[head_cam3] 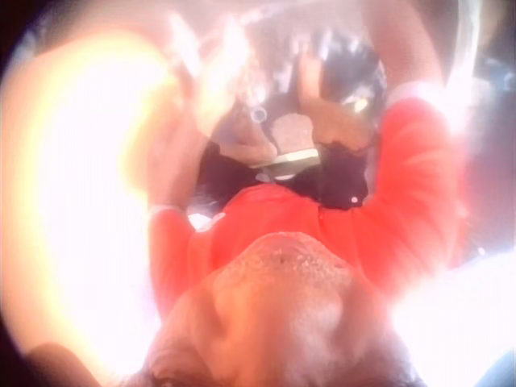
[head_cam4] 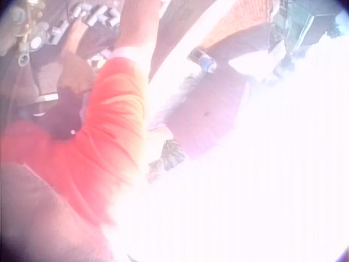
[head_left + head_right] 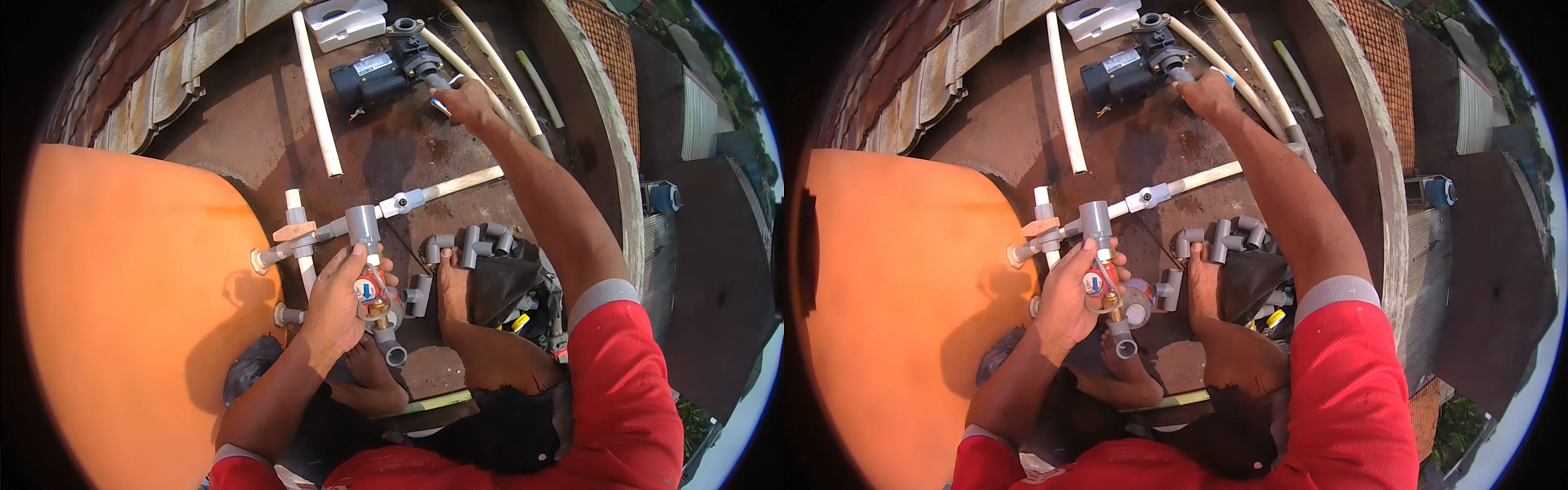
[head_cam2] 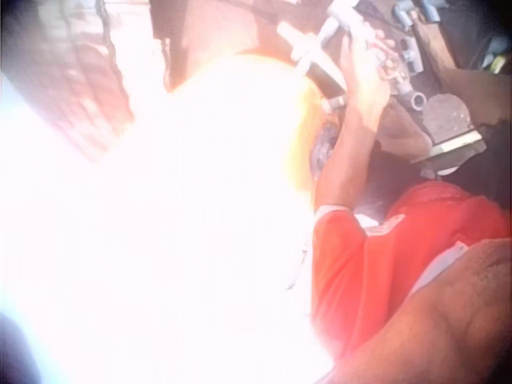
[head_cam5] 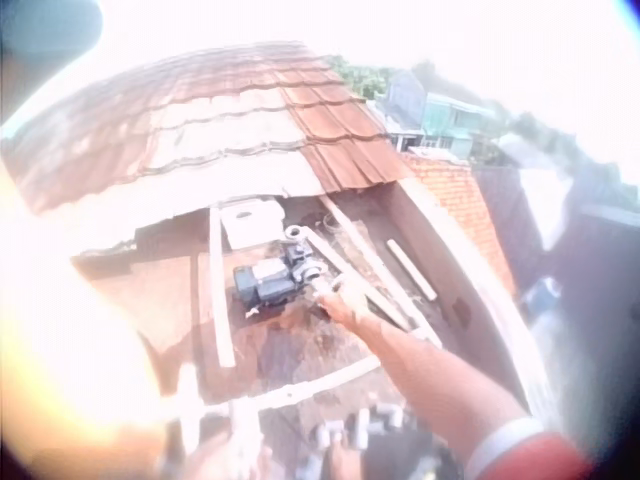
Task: The person assembles a plumbing system on a rooftop by connecting PVC pipes and fittings to a water pump. They apply sealant to pipe ends, wrap threads with tape, and tighten connections by hand.
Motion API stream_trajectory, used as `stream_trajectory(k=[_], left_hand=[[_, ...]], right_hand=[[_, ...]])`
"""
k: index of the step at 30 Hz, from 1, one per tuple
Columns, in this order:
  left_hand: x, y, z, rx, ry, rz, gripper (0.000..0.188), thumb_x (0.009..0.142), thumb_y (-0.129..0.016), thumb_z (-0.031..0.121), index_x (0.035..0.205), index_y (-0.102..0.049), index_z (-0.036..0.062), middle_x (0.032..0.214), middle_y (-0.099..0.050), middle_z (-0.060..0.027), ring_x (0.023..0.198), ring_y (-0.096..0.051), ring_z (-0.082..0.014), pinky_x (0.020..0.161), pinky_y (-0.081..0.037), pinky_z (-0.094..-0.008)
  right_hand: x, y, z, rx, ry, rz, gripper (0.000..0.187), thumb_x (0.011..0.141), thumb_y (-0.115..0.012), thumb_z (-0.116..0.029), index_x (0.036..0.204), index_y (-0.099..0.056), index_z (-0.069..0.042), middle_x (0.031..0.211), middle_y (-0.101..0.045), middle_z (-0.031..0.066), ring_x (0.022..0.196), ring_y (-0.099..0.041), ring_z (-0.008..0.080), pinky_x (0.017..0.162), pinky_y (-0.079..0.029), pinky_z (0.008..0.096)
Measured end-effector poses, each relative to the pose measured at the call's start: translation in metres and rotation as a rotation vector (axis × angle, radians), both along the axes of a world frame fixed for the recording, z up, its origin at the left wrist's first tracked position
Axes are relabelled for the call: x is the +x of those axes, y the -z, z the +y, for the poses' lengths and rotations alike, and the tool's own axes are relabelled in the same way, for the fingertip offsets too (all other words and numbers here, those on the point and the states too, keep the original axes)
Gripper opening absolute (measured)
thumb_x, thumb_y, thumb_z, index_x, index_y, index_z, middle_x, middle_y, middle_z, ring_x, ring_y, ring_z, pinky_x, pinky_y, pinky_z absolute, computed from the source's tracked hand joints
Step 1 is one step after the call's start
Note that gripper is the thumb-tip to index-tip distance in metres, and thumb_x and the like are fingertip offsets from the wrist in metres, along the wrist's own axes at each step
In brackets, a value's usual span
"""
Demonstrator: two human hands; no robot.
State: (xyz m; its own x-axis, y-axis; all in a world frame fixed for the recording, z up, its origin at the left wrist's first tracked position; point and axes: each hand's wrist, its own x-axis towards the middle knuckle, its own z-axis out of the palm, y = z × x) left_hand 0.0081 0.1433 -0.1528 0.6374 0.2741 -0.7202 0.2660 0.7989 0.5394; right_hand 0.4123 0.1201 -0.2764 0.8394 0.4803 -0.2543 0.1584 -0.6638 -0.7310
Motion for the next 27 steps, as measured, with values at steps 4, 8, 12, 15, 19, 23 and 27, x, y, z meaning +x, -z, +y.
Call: stream_trajectory(k=[4, 8, 12, 15, 19, 23, 27], left_hand=[[0.001, -0.022, 0.012, -0.042, -0.013, -0.046, 0.040, 0.117, -0.054, 0.036, 0.138, -0.061, 0.0014, 0.111, -0.073, -0.0123, 0.095, -0.075, -0.0222, 0.079, -0.063, -0.0373], [-0.002, -0.032, 0.019, -0.046, -0.025, -0.073, 0.044, 0.118, -0.053, 0.037, 0.140, -0.063, -0.0001, 0.114, -0.073, -0.0129, 0.096, -0.075, -0.0225, 0.080, -0.064, -0.0363], [-0.001, -0.029, 0.017, -0.065, -0.012, -0.085, 0.044, 0.118, -0.053, 0.037, 0.140, -0.063, 0.0003, 0.114, -0.073, -0.0128, 0.097, -0.075, -0.0225, 0.080, -0.064, -0.0364], [-0.001, -0.026, 0.016, -0.058, -0.002, -0.067, 0.044, 0.118, -0.053, 0.038, 0.140, -0.063, 0.0009, 0.114, -0.073, -0.0125, 0.097, -0.075, -0.0226, 0.081, -0.064, -0.0367], [0.001, -0.023, 0.016, -0.053, 0.012, -0.055, 0.044, 0.117, -0.054, 0.039, 0.139, -0.063, 0.0016, 0.114, -0.073, -0.0123, 0.098, -0.075, -0.0229, 0.081, -0.063, -0.0373], [0.002, -0.019, 0.016, -0.043, 0.003, -0.034, 0.044, 0.117, -0.054, 0.039, 0.139, -0.063, 0.0016, 0.114, -0.073, -0.0123, 0.098, -0.075, -0.0233, 0.081, -0.063, -0.0377], [0.006, -0.014, 0.016, -0.039, 0.009, -0.046, 0.044, 0.117, -0.054, 0.039, 0.139, -0.063, 0.0014, 0.113, -0.073, -0.0122, 0.097, -0.075, -0.0233, 0.081, -0.063, -0.0379]], right_hand=[[-0.017, 0.015, 0.019, 0.084, 0.168, -0.029, 0.057, 0.087, -0.083, -0.043, 0.121, -0.079, 0.002, 0.111, -0.079, 0.0221, 0.105, -0.075, 0.0342, 0.094, -0.055, 0.0435], [-0.025, 0.013, 0.029, 0.120, 0.191, -0.054, 0.061, 0.086, -0.085, -0.043, 0.121, -0.076, 0.006, 0.112, -0.078, 0.0230, 0.106, -0.074, 0.0361, 0.095, -0.055, 0.0429], [-0.020, 0.021, 0.037, 0.158, 0.262, -0.061, 0.061, 0.090, -0.083, -0.044, 0.124, -0.075, 0.005, 0.117, -0.079, 0.0239, 0.105, -0.077, 0.0350, 0.093, -0.060, 0.0449], [-0.030, 0.032, 0.040, 0.521, 0.392, 0.219, 0.049, 0.102, -0.076, -0.044, 0.120, -0.074, 0.001, 0.100, -0.078, 0.0164, 0.077, -0.071, 0.0212, 0.067, -0.057, 0.0344], [-0.027, 0.036, 0.037, 0.730, 0.431, 0.561, 0.047, 0.112, -0.060, -0.045, 0.131, -0.061, -0.002, 0.107, -0.078, 0.0217, 0.066, -0.068, 0.0178, 0.054, -0.053, 0.0337], [-0.027, 0.032, 0.041, 0.904, 0.494, 0.813, 0.044, 0.117, -0.050, -0.047, 0.131, -0.058, -0.006, 0.105, -0.078, 0.0222, 0.063, -0.064, 0.0161, 0.051, -0.046, 0.0315], [-0.014, 0.042, 0.043, 0.909, 0.467, 0.859, 0.047, 0.118, -0.040, -0.050, 0.132, -0.057, -0.008, 0.104, -0.079, 0.0233, 0.062, -0.063, 0.0152, 0.051, -0.045, 0.0309]])
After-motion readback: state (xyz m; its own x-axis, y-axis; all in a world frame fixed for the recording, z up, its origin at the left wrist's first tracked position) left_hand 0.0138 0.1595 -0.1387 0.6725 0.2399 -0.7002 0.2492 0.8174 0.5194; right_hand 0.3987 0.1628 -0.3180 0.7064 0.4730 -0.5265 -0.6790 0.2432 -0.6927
